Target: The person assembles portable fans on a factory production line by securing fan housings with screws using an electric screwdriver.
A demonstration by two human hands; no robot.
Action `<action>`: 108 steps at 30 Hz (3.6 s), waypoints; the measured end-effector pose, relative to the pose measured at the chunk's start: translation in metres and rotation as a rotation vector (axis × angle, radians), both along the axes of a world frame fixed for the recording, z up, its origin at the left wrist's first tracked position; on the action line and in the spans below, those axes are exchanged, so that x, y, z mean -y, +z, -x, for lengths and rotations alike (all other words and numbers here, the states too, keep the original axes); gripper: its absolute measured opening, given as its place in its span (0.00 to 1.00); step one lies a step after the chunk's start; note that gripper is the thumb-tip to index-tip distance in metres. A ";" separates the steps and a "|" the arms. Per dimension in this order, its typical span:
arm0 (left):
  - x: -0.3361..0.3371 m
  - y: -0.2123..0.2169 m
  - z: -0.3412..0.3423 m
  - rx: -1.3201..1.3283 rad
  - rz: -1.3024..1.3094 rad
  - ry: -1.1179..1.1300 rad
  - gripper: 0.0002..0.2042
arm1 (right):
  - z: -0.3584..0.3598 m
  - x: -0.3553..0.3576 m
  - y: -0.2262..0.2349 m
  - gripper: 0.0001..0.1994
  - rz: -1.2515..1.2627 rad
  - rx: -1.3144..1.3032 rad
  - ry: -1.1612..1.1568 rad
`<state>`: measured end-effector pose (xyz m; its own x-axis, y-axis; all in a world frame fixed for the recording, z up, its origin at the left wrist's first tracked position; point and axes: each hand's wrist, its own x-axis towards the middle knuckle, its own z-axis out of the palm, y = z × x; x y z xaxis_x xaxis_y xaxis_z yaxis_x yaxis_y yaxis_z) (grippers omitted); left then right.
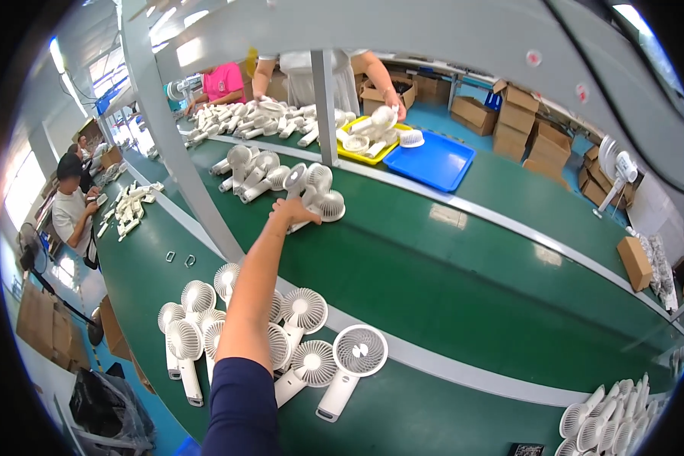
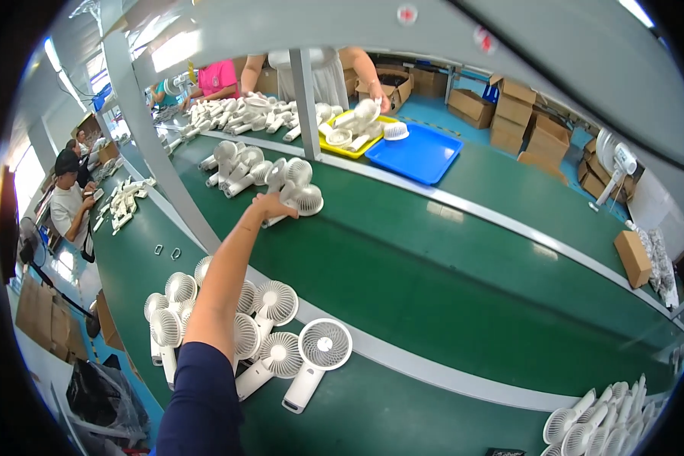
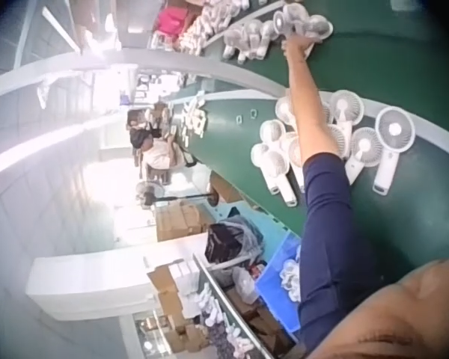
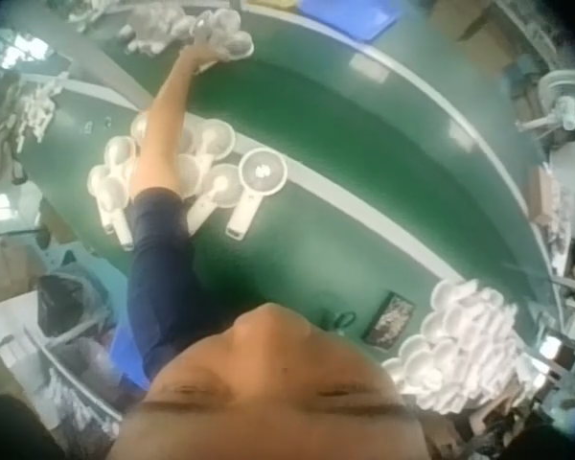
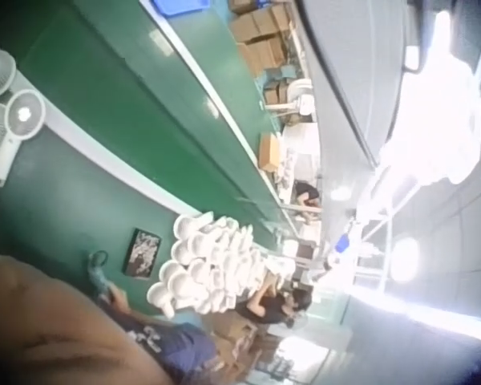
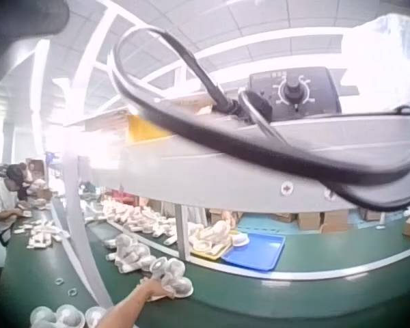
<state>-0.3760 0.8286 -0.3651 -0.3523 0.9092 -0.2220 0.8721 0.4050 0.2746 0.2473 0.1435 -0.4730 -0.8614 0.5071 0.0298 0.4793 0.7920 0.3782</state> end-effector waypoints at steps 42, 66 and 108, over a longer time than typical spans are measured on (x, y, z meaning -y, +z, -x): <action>0.802 -0.193 -0.129 0.300 -0.030 1.046 0.50 | 0.078 -0.076 0.105 0.19 1.340 -1.843 -0.663; 0.426 0.032 -0.154 -0.255 -0.469 -0.127 0.25 | 0.108 -0.099 0.094 0.21 1.307 -2.334 -0.408; 0.415 0.010 -0.252 -0.062 -0.479 -0.241 0.39 | 0.095 -0.102 0.090 0.15 1.719 -2.230 -0.561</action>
<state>-0.1245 0.4139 -0.3546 -0.1207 0.9603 0.2515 0.9453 0.0338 0.3245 0.1526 0.2451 -0.3827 -0.1996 0.9397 -0.2778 -0.6410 -0.3396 -0.6883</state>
